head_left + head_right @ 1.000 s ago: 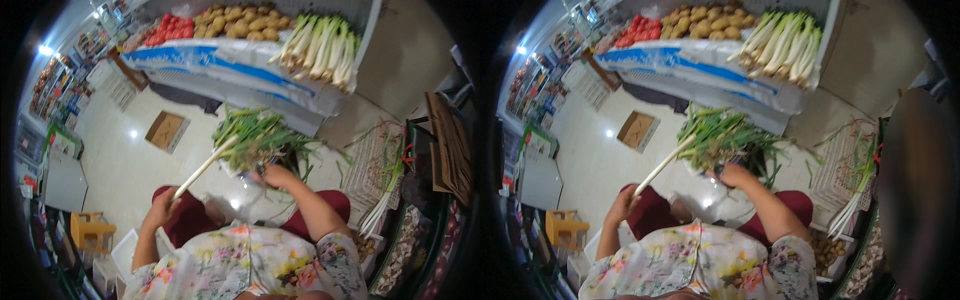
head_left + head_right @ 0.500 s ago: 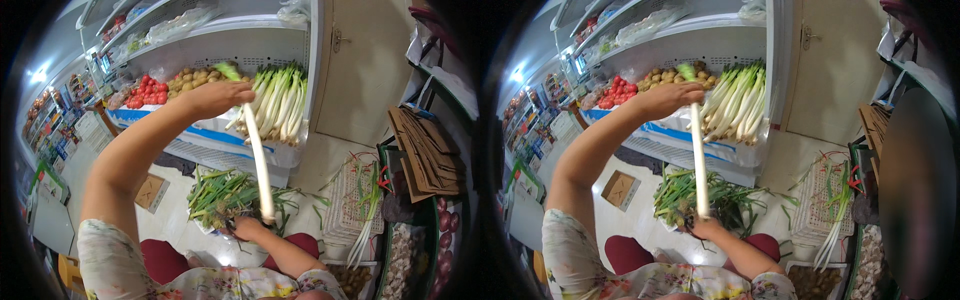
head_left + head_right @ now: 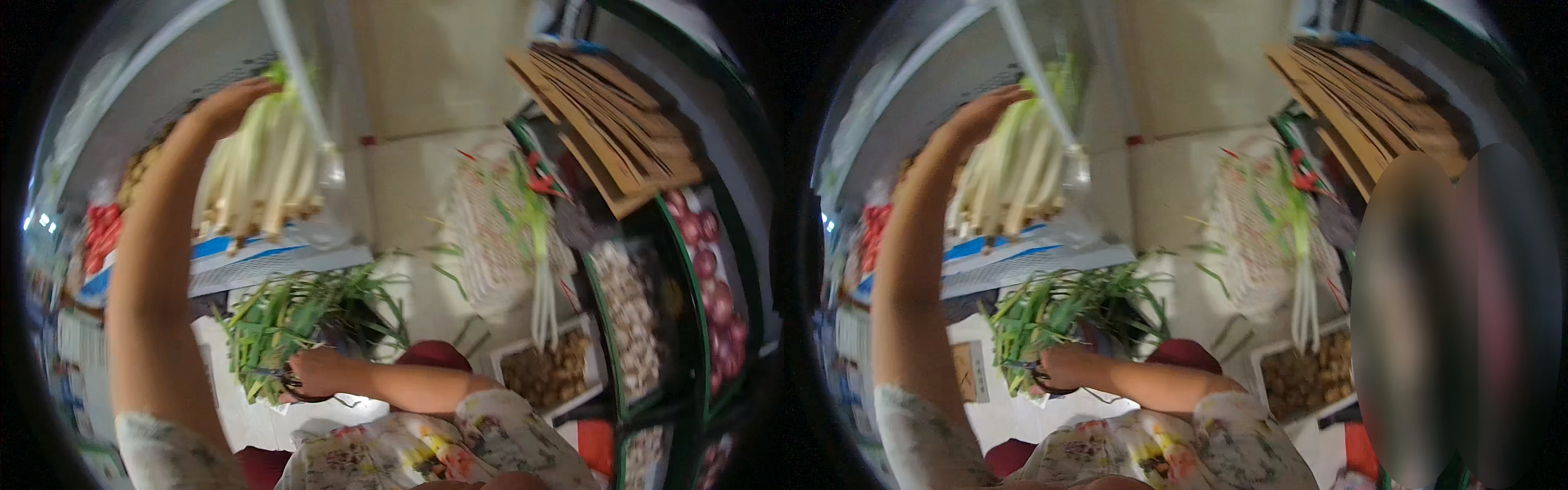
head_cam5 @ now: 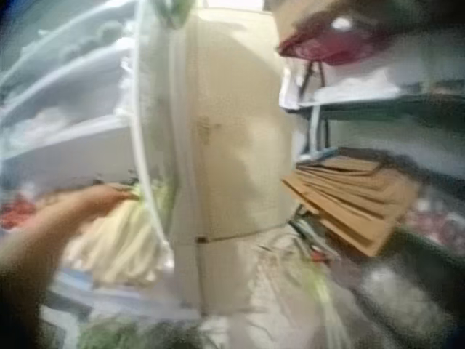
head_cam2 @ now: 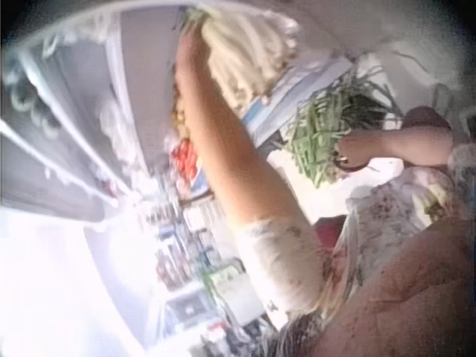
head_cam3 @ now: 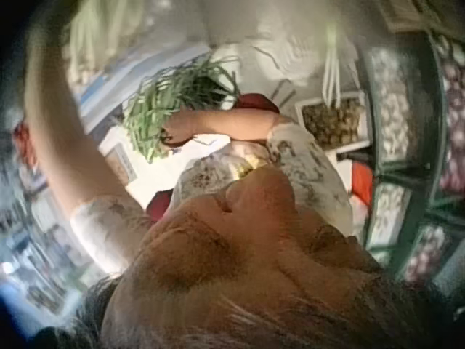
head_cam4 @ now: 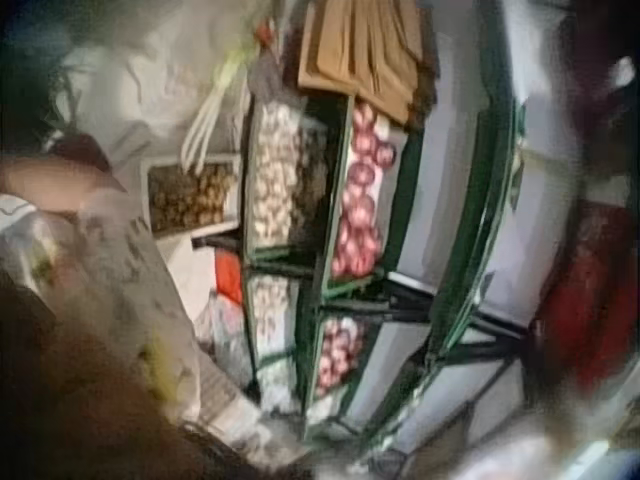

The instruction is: The person trims green onions with scissors, removing the roots and the upper parts of the leaves, and then collects the trimmings into a bucket.

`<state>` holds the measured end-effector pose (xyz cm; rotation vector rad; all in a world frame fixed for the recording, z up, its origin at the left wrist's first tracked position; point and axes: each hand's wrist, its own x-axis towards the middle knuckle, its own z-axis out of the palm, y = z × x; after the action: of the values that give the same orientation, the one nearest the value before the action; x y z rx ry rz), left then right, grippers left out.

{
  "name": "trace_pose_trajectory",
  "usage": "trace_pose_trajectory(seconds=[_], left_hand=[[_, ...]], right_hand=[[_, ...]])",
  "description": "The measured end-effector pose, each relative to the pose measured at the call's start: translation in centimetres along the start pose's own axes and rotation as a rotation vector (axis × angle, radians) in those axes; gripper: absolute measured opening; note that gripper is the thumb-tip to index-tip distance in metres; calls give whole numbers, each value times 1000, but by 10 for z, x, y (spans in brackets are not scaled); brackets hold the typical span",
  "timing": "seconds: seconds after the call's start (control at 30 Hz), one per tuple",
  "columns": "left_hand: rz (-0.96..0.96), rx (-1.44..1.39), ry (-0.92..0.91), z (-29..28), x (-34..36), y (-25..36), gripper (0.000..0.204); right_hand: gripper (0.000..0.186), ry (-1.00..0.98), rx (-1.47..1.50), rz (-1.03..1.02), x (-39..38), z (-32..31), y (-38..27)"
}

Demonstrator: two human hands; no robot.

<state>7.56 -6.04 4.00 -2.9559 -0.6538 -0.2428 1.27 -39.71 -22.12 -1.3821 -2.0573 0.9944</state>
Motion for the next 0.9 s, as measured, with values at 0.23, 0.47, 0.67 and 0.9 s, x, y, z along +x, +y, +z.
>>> trace_pose_trajectory(seconds=[0.23,0.47,0.67,0.9], left_hand=[[54,274,299,-62,-128,19,46],[-652,14,462,10,-558,27,38],[-1183,-118,423,229,-739,194,56],[-964,-265,289,206,-722,198,58]], right_hand=[[43,210,-115,18,-79,-54,-5],[22,1253,-118,723,-273,-84,183],[26,1078,-386,1434,-366,-47,296],[20,946,-467,1635,-349,-36,336]])
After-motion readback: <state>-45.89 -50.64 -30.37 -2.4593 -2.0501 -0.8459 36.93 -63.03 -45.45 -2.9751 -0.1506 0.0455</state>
